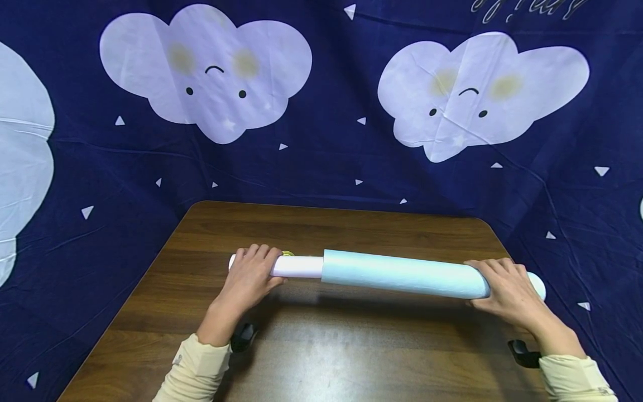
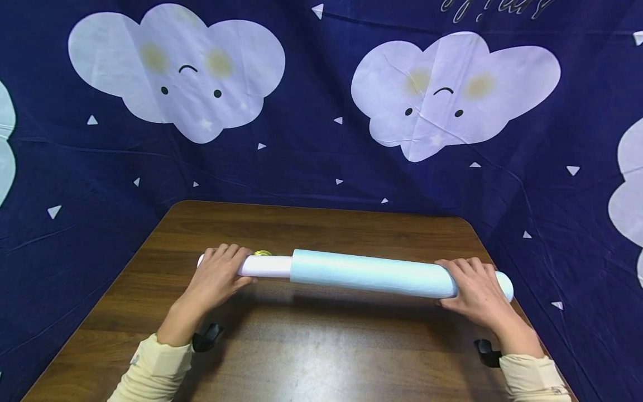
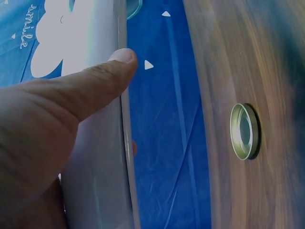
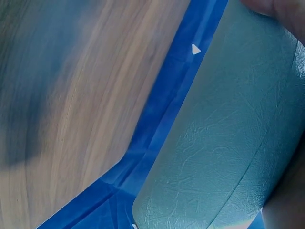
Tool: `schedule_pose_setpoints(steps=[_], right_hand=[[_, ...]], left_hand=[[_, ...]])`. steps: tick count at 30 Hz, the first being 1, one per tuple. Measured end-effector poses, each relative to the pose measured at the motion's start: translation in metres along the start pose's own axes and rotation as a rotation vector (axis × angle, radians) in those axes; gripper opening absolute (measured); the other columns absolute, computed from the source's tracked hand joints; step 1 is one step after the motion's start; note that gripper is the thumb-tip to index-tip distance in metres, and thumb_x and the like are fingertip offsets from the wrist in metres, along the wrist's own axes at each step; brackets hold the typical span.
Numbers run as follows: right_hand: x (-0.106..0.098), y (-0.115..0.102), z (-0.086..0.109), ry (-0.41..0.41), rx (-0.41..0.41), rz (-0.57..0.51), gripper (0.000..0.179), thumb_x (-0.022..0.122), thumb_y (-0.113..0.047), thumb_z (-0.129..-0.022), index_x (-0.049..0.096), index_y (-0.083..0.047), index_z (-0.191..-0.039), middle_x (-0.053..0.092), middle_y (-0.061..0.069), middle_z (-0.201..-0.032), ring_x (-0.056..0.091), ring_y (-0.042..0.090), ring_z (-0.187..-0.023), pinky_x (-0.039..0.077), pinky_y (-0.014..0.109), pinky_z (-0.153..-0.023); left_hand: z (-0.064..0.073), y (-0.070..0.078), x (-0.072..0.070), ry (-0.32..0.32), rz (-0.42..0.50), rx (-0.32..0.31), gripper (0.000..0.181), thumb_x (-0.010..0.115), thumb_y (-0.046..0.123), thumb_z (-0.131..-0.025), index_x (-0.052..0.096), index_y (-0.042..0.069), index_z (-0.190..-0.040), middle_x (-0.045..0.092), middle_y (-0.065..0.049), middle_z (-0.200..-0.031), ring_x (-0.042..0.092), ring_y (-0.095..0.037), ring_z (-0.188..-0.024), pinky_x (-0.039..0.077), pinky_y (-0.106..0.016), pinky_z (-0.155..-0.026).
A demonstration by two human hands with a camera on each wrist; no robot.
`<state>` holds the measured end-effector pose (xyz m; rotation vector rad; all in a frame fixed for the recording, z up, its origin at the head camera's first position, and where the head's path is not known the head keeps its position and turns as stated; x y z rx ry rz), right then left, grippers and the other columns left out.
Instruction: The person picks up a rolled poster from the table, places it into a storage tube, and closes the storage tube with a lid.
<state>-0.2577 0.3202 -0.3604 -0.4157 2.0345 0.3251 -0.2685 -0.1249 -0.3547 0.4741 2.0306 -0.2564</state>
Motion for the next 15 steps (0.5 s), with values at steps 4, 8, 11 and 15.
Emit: schedule_pose_setpoints(steps=[4, 8, 11, 15], right_hand=[[0.001, -0.002, -0.001, -0.002, -0.004, -0.002, 0.082, 0.089, -0.036, -0.044, 0.057, -0.017, -0.117, 0.067, 0.011, -0.098, 0.052, 0.032, -0.088, 0.029, 0.044, -0.071], [0.002, -0.004, -0.003, 0.009, -0.013, -0.008, 0.082, 0.088, -0.037, -0.043, 0.057, -0.016, -0.116, 0.067, 0.01, -0.098, 0.053, 0.032, -0.089, 0.03, 0.044, -0.072], [0.002, -0.005, -0.004, 0.015, -0.017, -0.012, 0.081, 0.088, -0.037, -0.043, 0.057, -0.015, -0.115, 0.067, 0.01, -0.098, 0.053, 0.032, -0.088, 0.029, 0.043, -0.072], [0.004, -0.006, -0.005, 0.012, -0.016, -0.009, 0.081, 0.088, -0.037, -0.043, 0.057, -0.015, -0.115, 0.067, 0.01, -0.097, 0.052, 0.03, -0.087, 0.029, 0.043, -0.072]], left_hand=[[-0.001, 0.002, 0.002, -0.009, -0.006, 0.0, 0.05, 0.081, 0.037, -0.069, 0.059, 0.014, -0.108, 0.066, -0.007, -0.097, 0.059, -0.027, -0.092, 0.041, -0.045, -0.078], [-0.003, 0.005, 0.003, -0.007, -0.005, 0.003, 0.051, 0.081, 0.037, -0.069, 0.059, 0.014, -0.108, 0.066, -0.007, -0.098, 0.059, -0.027, -0.093, 0.041, -0.045, -0.078], [-0.004, 0.007, 0.003, -0.006, 0.005, 0.007, 0.05, 0.082, 0.037, -0.069, 0.059, 0.014, -0.107, 0.066, -0.007, -0.098, 0.059, -0.027, -0.092, 0.041, -0.045, -0.078], [-0.006, 0.011, 0.004, -0.014, 0.004, 0.014, 0.05, 0.081, 0.037, -0.069, 0.059, 0.015, -0.107, 0.066, -0.006, -0.099, 0.059, -0.026, -0.093, 0.041, -0.044, -0.078]])
Point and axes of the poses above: each hand's wrist, its own z-axis away from the middle knuckle, its own x-axis out of the palm, y = z × x, the point moved 9 cm from there along -z, towards the middle knuckle
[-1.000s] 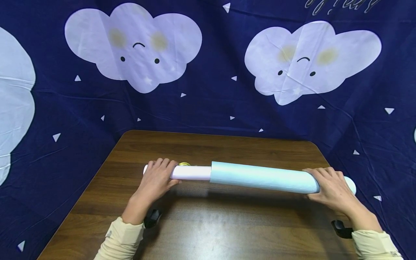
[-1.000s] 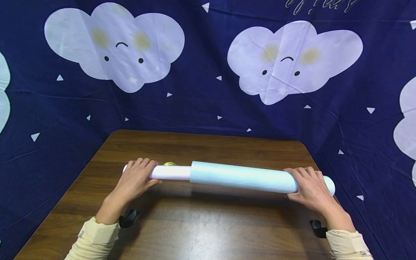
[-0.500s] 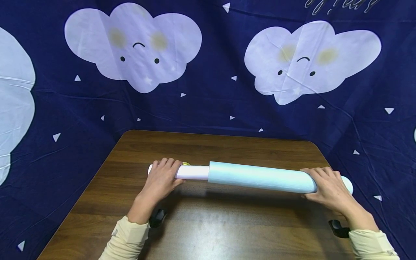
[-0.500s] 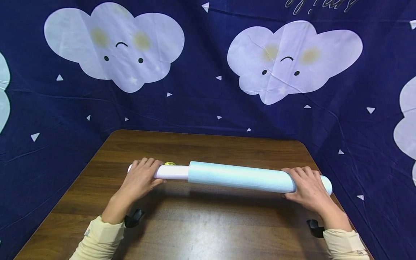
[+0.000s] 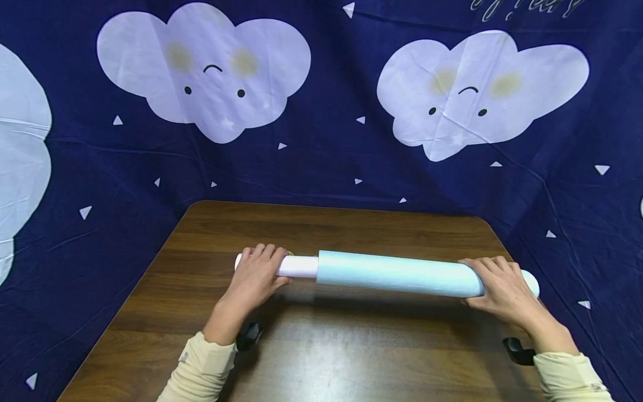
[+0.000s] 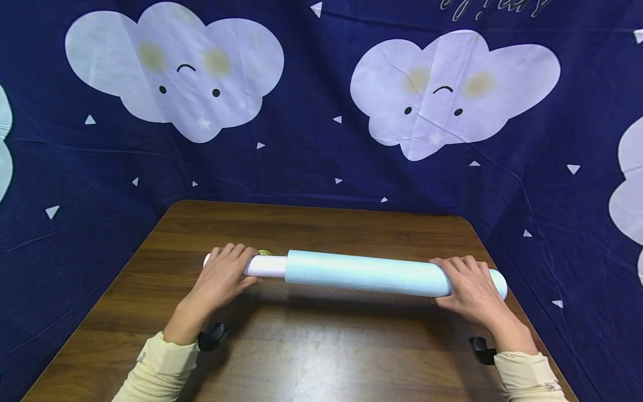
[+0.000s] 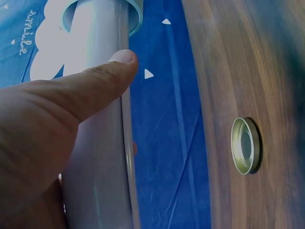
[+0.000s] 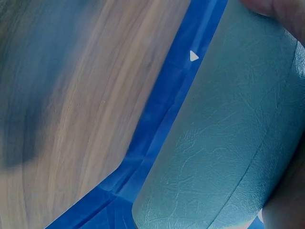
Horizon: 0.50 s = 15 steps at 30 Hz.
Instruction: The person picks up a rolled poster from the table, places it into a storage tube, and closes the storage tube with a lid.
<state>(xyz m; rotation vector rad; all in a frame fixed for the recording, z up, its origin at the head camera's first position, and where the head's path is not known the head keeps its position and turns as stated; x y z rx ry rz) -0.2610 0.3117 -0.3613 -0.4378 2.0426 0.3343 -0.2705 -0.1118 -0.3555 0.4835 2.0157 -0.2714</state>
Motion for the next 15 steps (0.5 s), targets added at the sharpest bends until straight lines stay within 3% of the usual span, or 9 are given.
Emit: schedule_pose_setpoints(steps=[15], right_hand=[[0.0027, -0.0087, -0.0065, -0.005, -0.013, -0.002, 0.082, 0.089, -0.037, -0.044, 0.057, -0.015, -0.117, 0.066, 0.01, -0.1, 0.052, 0.031, -0.088, 0.031, 0.043, -0.072]], left_hand=[[-0.0048, 0.0079, 0.0022, -0.016, 0.0, 0.008, 0.048, 0.081, 0.038, -0.069, 0.059, 0.015, -0.105, 0.066, -0.005, -0.098, 0.058, -0.026, -0.092, 0.04, -0.043, -0.078]])
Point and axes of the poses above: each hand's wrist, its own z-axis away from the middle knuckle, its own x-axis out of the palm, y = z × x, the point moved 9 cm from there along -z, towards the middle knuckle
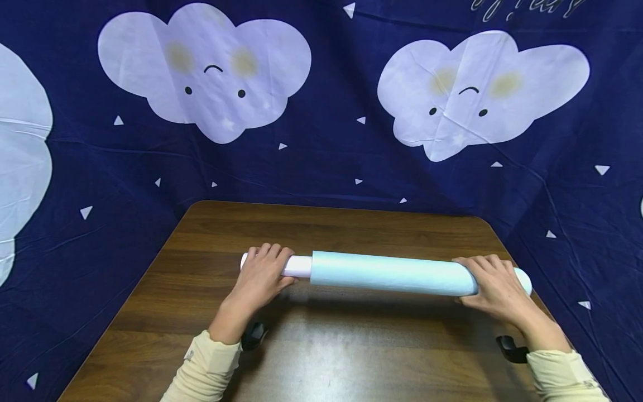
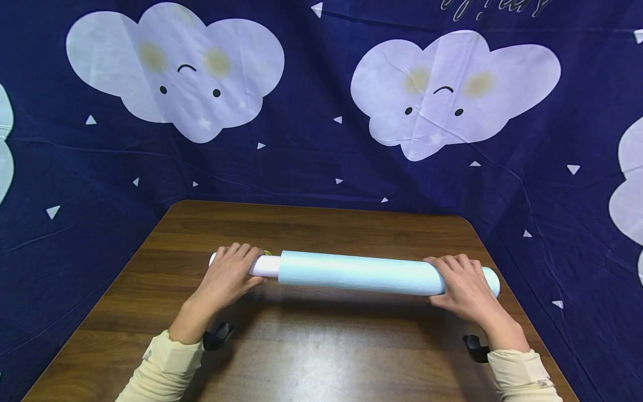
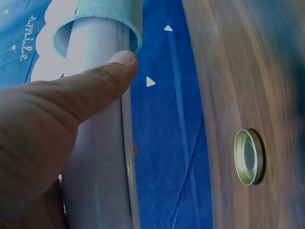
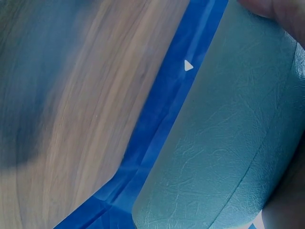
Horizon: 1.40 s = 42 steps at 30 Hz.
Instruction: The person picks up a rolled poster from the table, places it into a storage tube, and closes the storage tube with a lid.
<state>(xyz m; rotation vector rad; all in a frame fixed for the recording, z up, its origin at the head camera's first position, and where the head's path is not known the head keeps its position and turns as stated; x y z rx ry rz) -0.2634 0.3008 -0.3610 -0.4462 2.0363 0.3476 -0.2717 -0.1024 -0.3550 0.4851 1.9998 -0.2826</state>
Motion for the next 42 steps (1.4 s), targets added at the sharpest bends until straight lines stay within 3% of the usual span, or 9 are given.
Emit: schedule_pose_setpoints(steps=[42], right_hand=[[0.001, -0.006, -0.01, -0.019, -0.005, -0.004, 0.083, 0.089, -0.038, -0.046, 0.057, -0.015, -0.119, 0.066, 0.011, -0.102, 0.052, 0.032, -0.091, 0.032, 0.046, -0.074]], left_hand=[[-0.007, 0.013, 0.0, 0.031, -0.002, 0.05, 0.048, 0.079, 0.041, -0.07, 0.059, 0.015, -0.104, 0.065, -0.005, -0.096, 0.059, -0.025, -0.091, 0.041, -0.043, -0.077]])
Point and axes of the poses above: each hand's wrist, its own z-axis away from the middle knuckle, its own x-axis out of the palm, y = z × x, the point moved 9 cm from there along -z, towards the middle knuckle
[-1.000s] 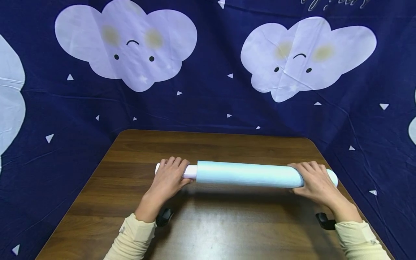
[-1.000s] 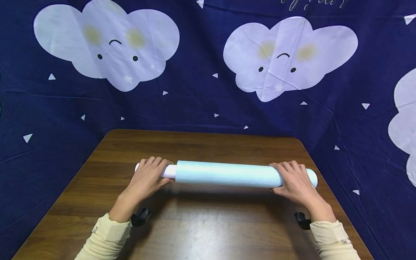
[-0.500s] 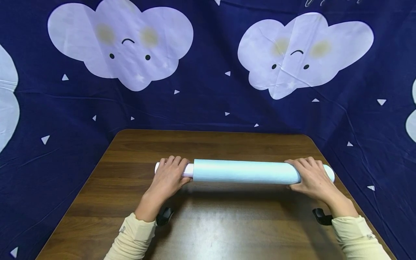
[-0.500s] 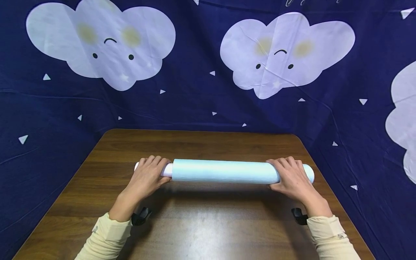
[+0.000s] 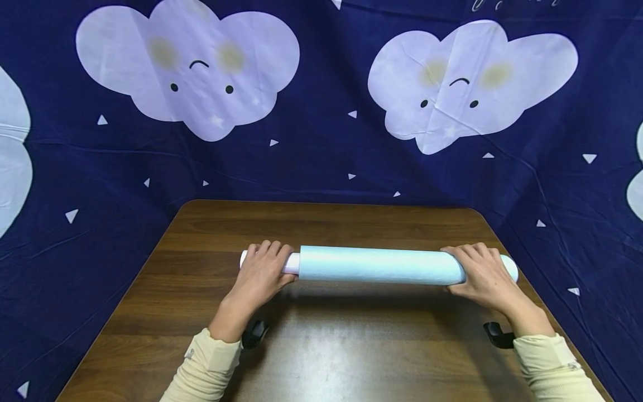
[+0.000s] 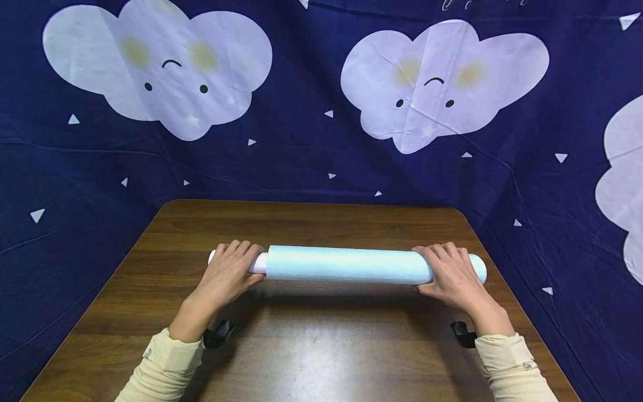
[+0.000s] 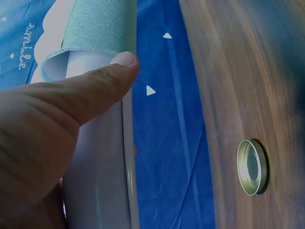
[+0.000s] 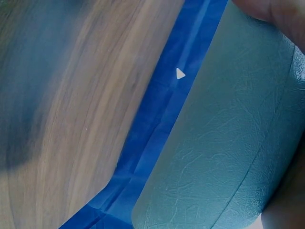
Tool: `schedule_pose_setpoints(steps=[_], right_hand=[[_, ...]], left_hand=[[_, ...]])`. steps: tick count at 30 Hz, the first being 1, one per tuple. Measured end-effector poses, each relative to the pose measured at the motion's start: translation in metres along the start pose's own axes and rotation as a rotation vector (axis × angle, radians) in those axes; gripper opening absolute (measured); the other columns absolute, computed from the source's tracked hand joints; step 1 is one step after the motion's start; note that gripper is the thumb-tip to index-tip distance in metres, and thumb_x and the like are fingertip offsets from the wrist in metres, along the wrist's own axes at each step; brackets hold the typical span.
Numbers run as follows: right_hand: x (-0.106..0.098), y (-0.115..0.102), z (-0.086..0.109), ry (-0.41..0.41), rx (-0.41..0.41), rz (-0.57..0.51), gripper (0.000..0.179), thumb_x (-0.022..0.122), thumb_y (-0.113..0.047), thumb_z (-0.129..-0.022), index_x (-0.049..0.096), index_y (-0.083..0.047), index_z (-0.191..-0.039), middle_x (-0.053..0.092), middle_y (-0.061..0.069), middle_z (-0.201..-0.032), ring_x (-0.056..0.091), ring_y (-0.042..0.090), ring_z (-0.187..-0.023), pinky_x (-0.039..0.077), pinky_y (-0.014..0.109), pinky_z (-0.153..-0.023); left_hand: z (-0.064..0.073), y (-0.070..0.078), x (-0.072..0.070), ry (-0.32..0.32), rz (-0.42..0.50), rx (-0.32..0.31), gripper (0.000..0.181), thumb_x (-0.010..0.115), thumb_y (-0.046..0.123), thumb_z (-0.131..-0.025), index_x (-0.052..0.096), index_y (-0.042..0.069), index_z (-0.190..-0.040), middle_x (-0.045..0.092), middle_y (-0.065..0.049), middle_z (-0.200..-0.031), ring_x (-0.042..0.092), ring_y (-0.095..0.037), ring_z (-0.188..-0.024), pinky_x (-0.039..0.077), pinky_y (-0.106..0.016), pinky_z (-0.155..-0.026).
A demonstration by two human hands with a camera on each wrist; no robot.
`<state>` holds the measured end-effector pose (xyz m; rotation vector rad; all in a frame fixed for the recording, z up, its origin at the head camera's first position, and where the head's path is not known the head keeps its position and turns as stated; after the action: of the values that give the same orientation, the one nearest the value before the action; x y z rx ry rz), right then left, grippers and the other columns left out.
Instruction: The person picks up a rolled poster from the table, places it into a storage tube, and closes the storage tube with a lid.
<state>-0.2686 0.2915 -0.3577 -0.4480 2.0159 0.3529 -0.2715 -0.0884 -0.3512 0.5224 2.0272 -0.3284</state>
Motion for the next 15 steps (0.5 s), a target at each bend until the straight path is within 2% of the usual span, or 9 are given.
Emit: schedule_pose_setpoints(steps=[15], right_hand=[[-0.0001, 0.0012, 0.0006, -0.005, 0.013, -0.004, 0.083, 0.089, -0.038, -0.046, 0.057, -0.014, -0.119, 0.065, 0.01, -0.102, 0.052, 0.032, -0.092, 0.032, 0.046, -0.075]], left_hand=[[-0.0006, 0.0, -0.0017, -0.004, 0.003, 0.004, 0.051, 0.08, 0.044, -0.068, 0.06, 0.014, -0.104, 0.066, -0.005, -0.096, 0.059, -0.026, -0.091, 0.041, -0.043, -0.077]])
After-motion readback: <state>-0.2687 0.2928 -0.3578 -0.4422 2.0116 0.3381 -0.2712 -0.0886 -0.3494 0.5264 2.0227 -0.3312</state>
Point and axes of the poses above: each hand's wrist, its own z-axis away from the middle knuckle, its own x-axis out of the palm, y = z × x, the point moved 9 cm from there along -z, towards the middle knuckle
